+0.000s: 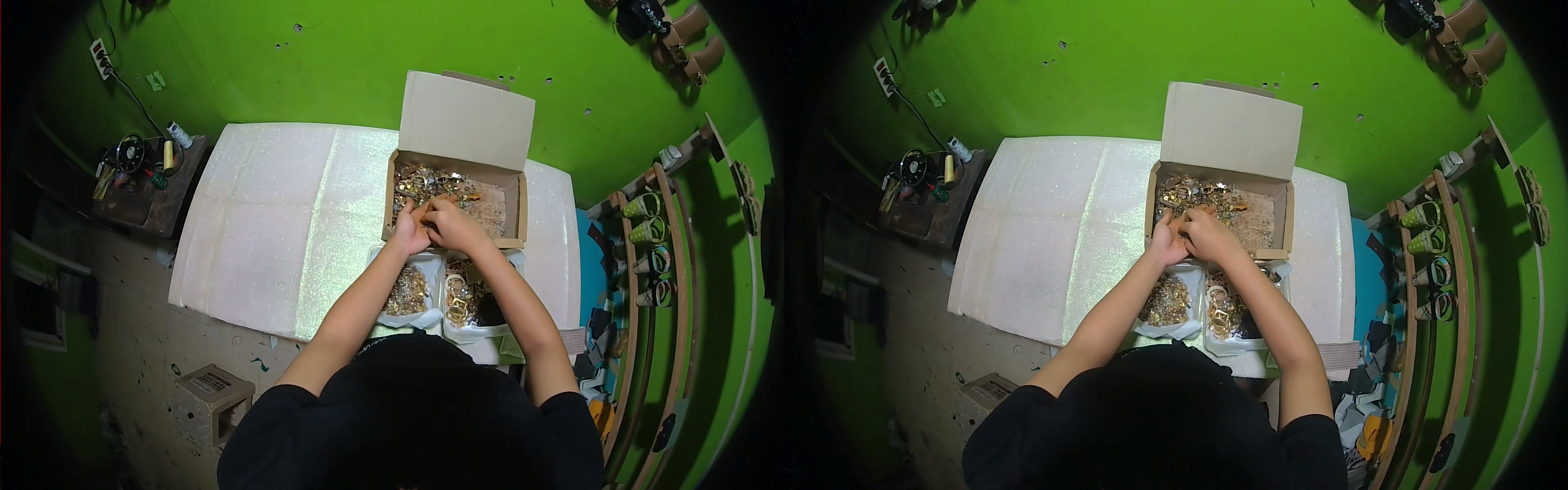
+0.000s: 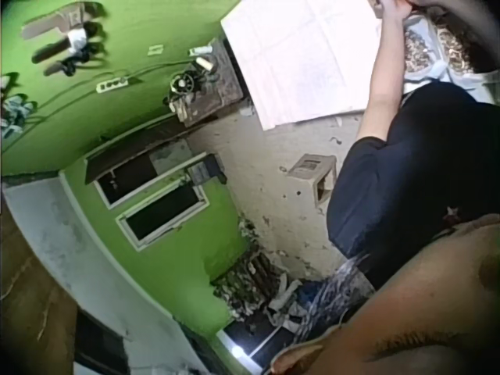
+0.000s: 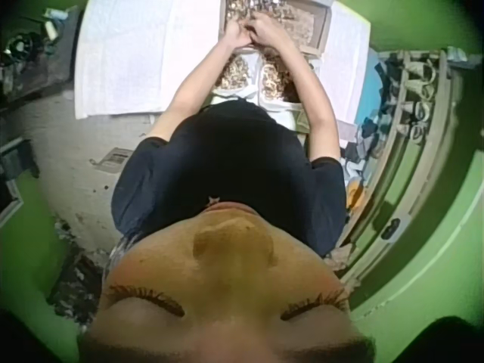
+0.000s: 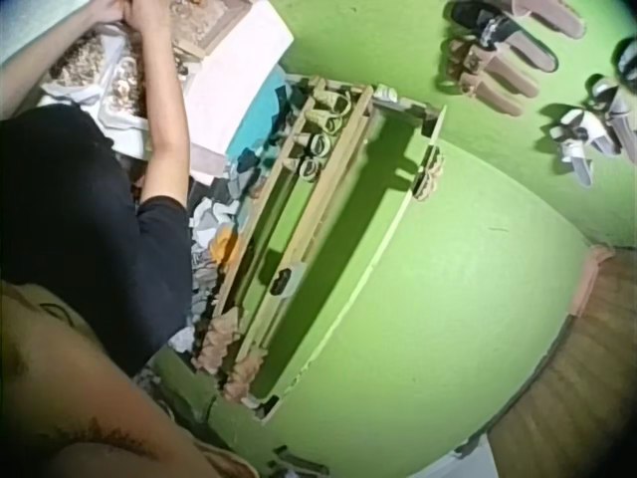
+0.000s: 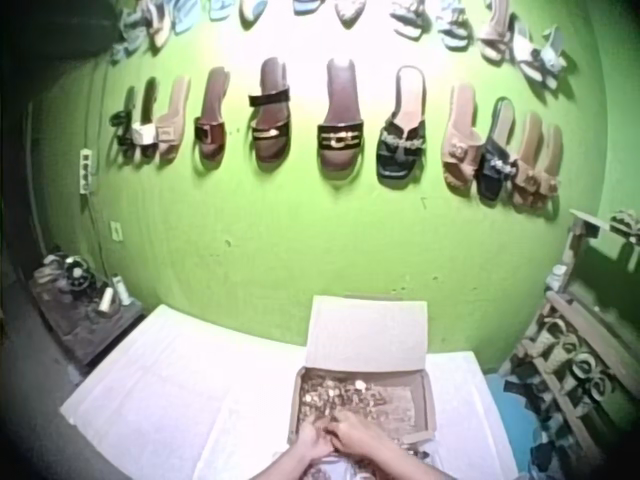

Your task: Sorting small metallic shoe buckles or accessories from a box into containers.

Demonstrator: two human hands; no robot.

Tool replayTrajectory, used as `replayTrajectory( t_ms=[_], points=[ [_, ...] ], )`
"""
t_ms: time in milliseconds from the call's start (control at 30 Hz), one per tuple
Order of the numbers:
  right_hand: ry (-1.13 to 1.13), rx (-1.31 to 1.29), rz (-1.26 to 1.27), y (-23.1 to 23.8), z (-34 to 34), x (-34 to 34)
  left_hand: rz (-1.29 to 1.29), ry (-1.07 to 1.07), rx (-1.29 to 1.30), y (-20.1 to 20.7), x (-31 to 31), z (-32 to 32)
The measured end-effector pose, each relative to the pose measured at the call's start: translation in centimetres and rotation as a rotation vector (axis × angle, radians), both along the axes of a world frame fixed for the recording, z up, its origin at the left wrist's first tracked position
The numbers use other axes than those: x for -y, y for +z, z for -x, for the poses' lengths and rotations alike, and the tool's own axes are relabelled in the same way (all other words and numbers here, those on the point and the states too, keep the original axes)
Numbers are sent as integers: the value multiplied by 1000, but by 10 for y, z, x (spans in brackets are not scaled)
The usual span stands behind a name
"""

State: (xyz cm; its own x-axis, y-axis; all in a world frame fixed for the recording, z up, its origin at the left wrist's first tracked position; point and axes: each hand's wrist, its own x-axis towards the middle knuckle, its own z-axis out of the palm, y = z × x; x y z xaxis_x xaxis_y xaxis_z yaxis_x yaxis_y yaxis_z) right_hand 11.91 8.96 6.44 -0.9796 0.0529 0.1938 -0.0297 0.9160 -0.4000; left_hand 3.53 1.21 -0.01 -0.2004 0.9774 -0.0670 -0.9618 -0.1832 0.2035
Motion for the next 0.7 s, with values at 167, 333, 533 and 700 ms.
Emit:
replayTrajectory(
  t_ms=[167, 333, 533, 700],
  points=[
    [-28, -11, -83, -2, -4, 0, -13, 11, -4, 2, -1, 0],
    [-91, -86, -86, -15, 1, 4, -7, 8, 18, 4, -2, -1],
    [-134, -138, -149, -26, 5, 10, -2, 16, 8, 4, -1, -1],
    [-174, -136, -102, -22, 4, 8, 9, 22, 7, 5, -1, -2]
  ],
)
